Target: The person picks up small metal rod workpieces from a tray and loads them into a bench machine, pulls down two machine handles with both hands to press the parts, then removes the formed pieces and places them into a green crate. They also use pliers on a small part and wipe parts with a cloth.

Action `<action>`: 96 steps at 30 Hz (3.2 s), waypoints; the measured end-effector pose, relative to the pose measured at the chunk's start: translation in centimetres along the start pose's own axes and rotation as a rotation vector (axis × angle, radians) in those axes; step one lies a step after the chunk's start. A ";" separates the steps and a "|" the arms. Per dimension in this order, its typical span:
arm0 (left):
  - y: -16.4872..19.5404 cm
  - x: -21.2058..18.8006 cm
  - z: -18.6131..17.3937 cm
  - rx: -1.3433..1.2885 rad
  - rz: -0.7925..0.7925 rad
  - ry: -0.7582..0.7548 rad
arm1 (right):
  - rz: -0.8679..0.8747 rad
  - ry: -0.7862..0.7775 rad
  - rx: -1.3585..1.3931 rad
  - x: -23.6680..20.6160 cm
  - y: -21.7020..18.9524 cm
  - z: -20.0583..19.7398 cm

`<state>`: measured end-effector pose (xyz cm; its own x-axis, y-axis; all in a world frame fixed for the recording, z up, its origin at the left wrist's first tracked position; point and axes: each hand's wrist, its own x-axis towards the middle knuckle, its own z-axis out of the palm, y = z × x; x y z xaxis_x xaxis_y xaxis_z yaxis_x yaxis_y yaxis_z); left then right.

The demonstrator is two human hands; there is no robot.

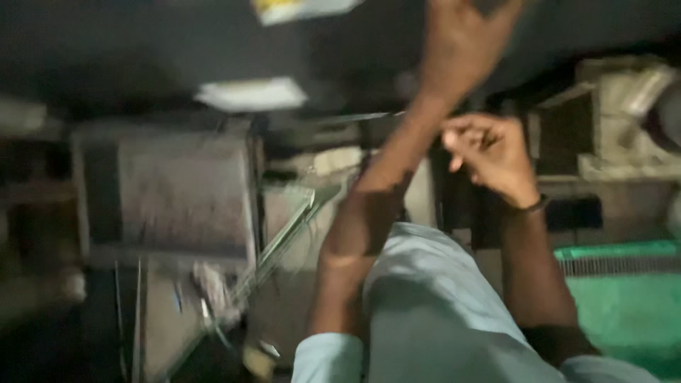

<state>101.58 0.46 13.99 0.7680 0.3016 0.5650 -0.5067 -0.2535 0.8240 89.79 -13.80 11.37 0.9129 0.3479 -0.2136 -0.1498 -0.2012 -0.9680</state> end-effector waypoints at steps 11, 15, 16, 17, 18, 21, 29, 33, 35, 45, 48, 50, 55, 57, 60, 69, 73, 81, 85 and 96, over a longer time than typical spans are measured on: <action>8.8 -48.0 -32.4 0.601 -1.189 0.646 | 0.120 -1.005 -0.075 -9.0 10.7 22.7; 14.1 -62.2 -33.9 0.054 -1.176 1.581 | -0.026 -1.280 -0.102 -11.4 7.2 29.1; 14.8 -64.7 -34.0 -0.043 -1.080 1.714 | -0.096 -1.346 -0.035 -12.4 6.6 31.6; 14.9 -66.7 -33.6 -0.137 -0.980 1.838 | -0.006 -1.367 0.048 -12.8 6.2 33.1; 15.1 -68.2 -33.5 -0.228 -0.875 1.954 | 0.090 -1.381 0.129 -12.9 5.6 35.0; 15.8 -71.3 -33.6 -0.626 -0.476 1.948 | 0.134 -1.301 0.183 -13.7 5.5 43.3; 18.9 -75.7 -41.5 -0.907 -0.356 1.971 | -0.266 -0.757 -0.308 -12.4 10.4 66.4; 19.9 -76.7 -46.2 -0.820 -0.175 1.703 | -0.231 -0.627 -0.343 -12.3 11.0 67.6; 20.0 -76.6 -48.5 -0.820 -0.213 1.745 | -0.131 -0.616 -0.209 -12.3 10.2 67.5; 21.2 -74.4 -54.9 -0.888 0.034 1.829 | 0.311 -1.694 0.511 -19.6 1.8 57.6; 21.8 -73.7 -55.9 -0.911 0.078 1.875 | 0.132 -1.855 0.051 -24.0 -0.1 56.8; 22.1 -73.5 -56.5 -0.881 0.101 1.871 | -0.121 -1.897 -0.392 -27.4 0.2 56.8; 22.8 -73.8 -56.8 -0.823 0.095 1.887 | -0.629 -1.873 -0.450 -30.5 1.4 55.7; 23.0 -73.9 -56.3 -0.782 0.108 1.866 | -0.630 -1.887 -0.412 -29.8 1.7 55.4; 22.9 -73.6 -55.5 -0.767 0.095 1.899 | -0.144 -1.901 -0.622 -28.6 2.2 55.5; 22.5 -72.0 -53.8 -0.514 0.087 1.930 | -0.279 -1.827 -0.574 -27.4 2.9 54.4; 22.7 -72.3 -53.4 -0.360 0.059 2.005 | -0.048 -1.983 -0.583 -25.9 2.1 54.5; 22.3 -71.6 -51.9 0.429 -0.473 1.730 | -0.050 -1.934 -0.624 -24.6 2.0 54.4; 23.1 -71.5 -50.5 0.914 -0.847 1.326 | 0.074 -1.946 -0.525 -24.8 2.6 54.3; 21.6 -72.7 -48.1 1.115 -0.877 1.094 | 0.088 -1.866 -0.661 -25.5 2.2 54.3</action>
<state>15.92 17.28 -7.31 -0.1772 0.9690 0.1720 0.6981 0.0006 0.7160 45.52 26.58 7.51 -0.6144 0.5901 -0.5237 0.3767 -0.3639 -0.8519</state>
